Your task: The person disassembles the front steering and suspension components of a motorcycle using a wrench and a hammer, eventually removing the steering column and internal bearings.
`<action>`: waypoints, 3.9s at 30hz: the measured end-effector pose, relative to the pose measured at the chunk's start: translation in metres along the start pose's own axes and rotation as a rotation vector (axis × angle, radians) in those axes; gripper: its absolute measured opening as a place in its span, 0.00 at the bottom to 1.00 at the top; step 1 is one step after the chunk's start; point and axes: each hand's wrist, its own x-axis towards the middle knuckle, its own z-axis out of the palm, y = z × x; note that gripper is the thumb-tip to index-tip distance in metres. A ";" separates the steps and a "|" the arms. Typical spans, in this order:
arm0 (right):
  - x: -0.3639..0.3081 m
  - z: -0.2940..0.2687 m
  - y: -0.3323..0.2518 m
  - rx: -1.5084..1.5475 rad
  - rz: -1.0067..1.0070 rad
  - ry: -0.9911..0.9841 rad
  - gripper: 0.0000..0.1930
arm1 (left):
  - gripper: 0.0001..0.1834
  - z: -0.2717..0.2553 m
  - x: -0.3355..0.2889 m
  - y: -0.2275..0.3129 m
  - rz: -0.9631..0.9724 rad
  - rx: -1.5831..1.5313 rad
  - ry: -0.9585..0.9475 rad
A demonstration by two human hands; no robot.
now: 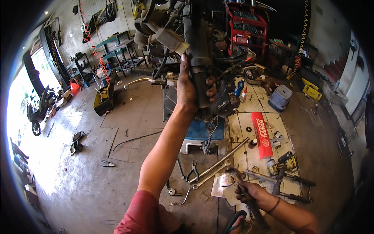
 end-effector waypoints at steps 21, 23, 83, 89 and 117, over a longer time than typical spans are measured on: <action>-0.054 0.205 -0.016 1.330 -0.212 -0.992 0.08 | 0.39 -0.003 0.005 0.000 -0.054 0.018 -0.010; -0.052 0.204 -0.010 1.374 -0.254 -0.970 0.08 | 0.39 -0.004 0.007 0.001 -0.065 0.017 -0.008; -0.039 0.226 -0.007 1.360 -0.326 -0.598 0.17 | 0.39 0.003 0.002 0.010 -0.100 0.109 0.098; -0.043 0.221 -0.012 1.116 -0.301 -0.719 0.18 | 0.39 0.003 -0.001 0.015 -0.083 0.126 0.129; -0.013 0.197 0.041 1.099 -0.044 -0.601 0.21 | 0.36 0.039 -0.002 0.004 0.050 0.646 0.421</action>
